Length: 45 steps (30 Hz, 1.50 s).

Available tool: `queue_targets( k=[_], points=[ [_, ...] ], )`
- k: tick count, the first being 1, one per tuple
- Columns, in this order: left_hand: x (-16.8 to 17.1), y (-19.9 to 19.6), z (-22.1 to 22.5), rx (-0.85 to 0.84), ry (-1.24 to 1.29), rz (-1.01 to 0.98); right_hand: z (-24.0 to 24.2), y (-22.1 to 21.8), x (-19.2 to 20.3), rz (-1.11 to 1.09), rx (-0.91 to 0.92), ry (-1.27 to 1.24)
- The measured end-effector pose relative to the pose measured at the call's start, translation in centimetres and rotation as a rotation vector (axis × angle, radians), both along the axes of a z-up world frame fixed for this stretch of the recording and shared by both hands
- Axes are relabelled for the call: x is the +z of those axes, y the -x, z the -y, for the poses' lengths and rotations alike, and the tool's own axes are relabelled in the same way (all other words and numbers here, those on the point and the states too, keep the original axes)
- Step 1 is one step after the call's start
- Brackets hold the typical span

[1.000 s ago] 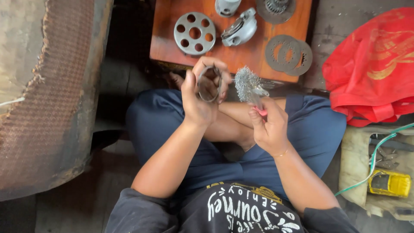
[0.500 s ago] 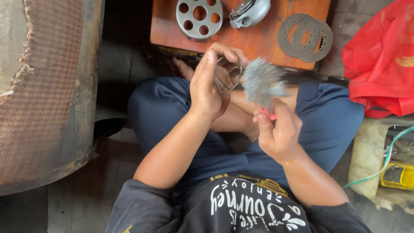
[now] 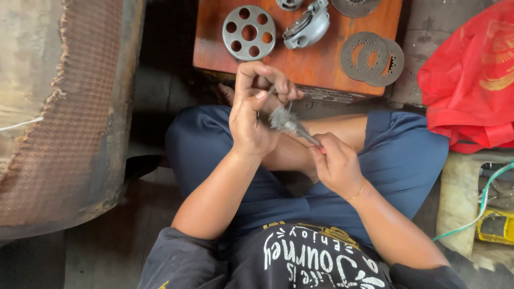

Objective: Cleaning a metal ring using a wire brush to remove rust or debris on a workshop floor.

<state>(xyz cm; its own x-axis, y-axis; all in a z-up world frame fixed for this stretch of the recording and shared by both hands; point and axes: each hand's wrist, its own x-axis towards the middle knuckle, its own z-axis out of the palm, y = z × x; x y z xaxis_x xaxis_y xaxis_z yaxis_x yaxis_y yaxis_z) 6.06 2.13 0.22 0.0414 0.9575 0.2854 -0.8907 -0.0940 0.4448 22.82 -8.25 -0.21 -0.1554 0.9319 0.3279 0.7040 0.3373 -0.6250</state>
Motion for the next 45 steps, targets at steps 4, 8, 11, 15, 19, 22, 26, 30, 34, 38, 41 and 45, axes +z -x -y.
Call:
queue_targets(
  k=[4,8,11,15,19,22,26,30,34,38,41,45],
  points=[
    [-0.9,0.3,-0.3,0.093,0.005,-0.056,0.4,-0.7,0.3,-0.021,-0.034,0.002],
    [-0.3,-1.3,0.4,0.126,-0.031,-0.075,-0.5,0.2,1.3,-0.129,-0.138,-0.094],
    [0.1,-2.1,1.8,0.144,-0.01,-0.087,-2.4,1.9,2.7,-0.389,-0.109,0.062],
    [0.9,-2.2,2.3,0.152,-0.031,-0.079,-4.2,2.0,1.9,-0.643,-0.056,0.22],
    [0.1,-2.4,2.0,0.08,-0.036,-0.082,-5.2,0.8,3.5,-0.656,-0.063,0.258],
    [-0.7,-1.7,0.6,-0.125,-0.094,-0.262,-5.9,-0.8,3.0,-0.717,-0.08,0.137],
    [-0.1,-0.4,-0.3,-0.329,-0.208,-0.479,-6.0,-1.6,3.9,-0.702,-0.109,0.131],
    [-1.1,-0.9,0.1,-0.314,-0.112,-0.253,-5.5,-1.8,3.9,-0.523,-0.117,0.037],
    [0.0,-0.2,-0.7,-0.245,-0.121,-0.284,-4.2,-2.2,3.9,-0.36,-0.127,-0.08],
    [1.2,-0.3,-0.5,-0.15,-0.176,-0.353,-4.2,-2.1,1.7,-0.183,-0.08,-0.138],
    [0.0,0.4,-1.0,-0.114,-0.176,-0.366,-4.0,-2.9,-0.5,-0.143,-0.079,-0.1],
    [-1.0,0.0,-1.4,-0.133,-0.193,-0.312,-4.2,-0.5,4.6,-0.15,-0.124,-0.203]
  ],
)
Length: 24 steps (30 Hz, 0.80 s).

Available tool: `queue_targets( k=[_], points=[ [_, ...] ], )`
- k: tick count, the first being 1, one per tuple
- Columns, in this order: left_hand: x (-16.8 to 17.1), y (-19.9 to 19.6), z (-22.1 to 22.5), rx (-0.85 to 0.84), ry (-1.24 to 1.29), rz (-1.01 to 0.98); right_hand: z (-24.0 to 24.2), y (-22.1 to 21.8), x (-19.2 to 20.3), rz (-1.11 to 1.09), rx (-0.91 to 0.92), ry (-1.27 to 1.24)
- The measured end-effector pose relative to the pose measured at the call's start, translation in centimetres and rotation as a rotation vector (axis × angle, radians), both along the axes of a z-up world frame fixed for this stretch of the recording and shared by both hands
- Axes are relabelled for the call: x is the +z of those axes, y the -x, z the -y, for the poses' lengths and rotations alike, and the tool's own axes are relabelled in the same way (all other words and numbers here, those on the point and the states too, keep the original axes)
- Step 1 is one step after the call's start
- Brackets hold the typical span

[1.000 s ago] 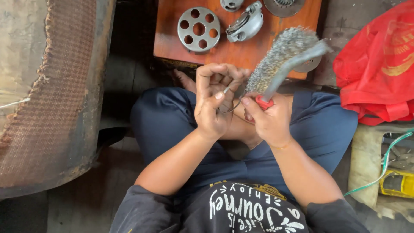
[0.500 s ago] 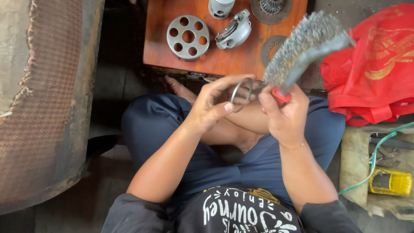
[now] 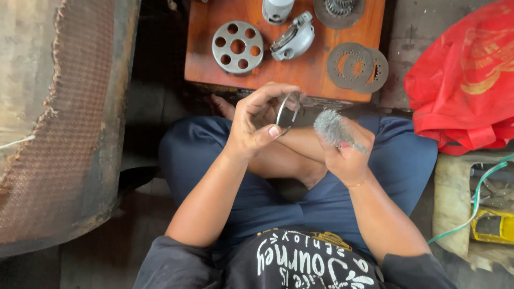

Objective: Cleaning a metal ring using a wire brush to remove rust or debris on a workshop floor.

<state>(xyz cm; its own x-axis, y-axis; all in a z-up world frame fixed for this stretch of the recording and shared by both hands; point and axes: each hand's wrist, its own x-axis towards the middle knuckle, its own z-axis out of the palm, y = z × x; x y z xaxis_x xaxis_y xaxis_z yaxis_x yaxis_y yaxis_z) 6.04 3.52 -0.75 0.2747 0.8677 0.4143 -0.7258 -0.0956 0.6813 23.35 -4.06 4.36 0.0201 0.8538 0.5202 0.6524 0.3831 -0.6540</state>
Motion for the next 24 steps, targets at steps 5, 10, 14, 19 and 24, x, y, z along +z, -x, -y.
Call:
queue_targets(
  k=[5,10,14,19,24],
  points=[
    [1.1,0.4,0.0,0.1,0.0,-0.063,0.5,-1.8,-6.2,-0.011,0.03,0.117],
    [0.4,-0.3,0.7,0.147,0.051,-0.108,1.7,-2.4,-5.4,-0.013,-0.031,0.124],
    [0.1,-2.3,1.4,0.223,0.117,-0.129,0.3,-0.5,-2.3,-0.105,0.013,0.057],
    [1.5,-1.4,2.3,0.359,0.07,-0.381,-0.5,0.1,-1.5,-0.114,0.083,0.136],
    [3.3,-0.5,2.1,0.367,-0.001,-0.547,-1.1,-2.8,-3.8,0.091,0.058,0.074]
  ],
)
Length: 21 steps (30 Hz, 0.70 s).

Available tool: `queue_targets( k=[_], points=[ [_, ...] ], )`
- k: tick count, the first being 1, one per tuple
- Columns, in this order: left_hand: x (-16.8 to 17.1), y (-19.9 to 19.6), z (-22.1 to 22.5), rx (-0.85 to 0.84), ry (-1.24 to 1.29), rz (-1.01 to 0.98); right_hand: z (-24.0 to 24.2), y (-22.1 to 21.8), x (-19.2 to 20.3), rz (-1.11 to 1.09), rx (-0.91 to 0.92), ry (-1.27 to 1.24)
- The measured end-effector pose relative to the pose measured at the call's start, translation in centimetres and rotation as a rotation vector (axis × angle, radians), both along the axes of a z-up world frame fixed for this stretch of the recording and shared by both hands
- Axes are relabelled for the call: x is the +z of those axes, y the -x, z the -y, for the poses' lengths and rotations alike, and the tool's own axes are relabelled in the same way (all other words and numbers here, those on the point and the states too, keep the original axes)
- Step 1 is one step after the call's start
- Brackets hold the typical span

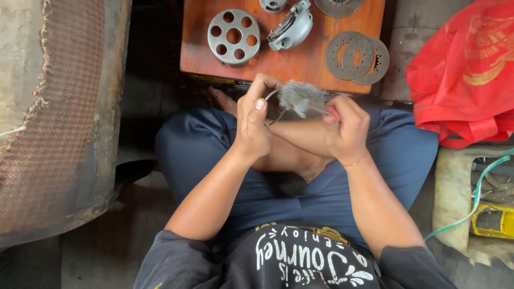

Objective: Cleaning a metal ring using a wire brush to remove rust or debris on a workshop floor.

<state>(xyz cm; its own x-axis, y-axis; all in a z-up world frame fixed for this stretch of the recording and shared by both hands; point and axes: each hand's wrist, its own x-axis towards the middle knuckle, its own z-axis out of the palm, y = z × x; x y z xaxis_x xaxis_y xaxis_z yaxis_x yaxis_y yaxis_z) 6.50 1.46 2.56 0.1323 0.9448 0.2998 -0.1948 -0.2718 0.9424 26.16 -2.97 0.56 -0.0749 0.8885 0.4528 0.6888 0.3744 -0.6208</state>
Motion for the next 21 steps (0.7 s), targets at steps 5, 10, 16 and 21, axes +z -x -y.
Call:
queue_targets(
  k=[5,10,16,21],
  points=[
    [0.2,-0.4,0.3,-0.11,-0.006,0.026,-0.6,0.5,0.0,-0.021,0.052,-0.042],
    [0.1,-0.1,-0.4,-0.127,-0.032,-0.029,-1.9,-1.1,-0.6,0.009,0.018,-0.006],
    [-2.7,-1.2,-0.6,-0.254,0.091,0.243,-1.5,0.8,1.0,-0.096,0.078,-0.162],
    [-4.3,-0.8,-1.0,-0.258,0.279,0.592,-1.1,-0.2,-1.0,-0.103,0.053,-0.151]
  ],
)
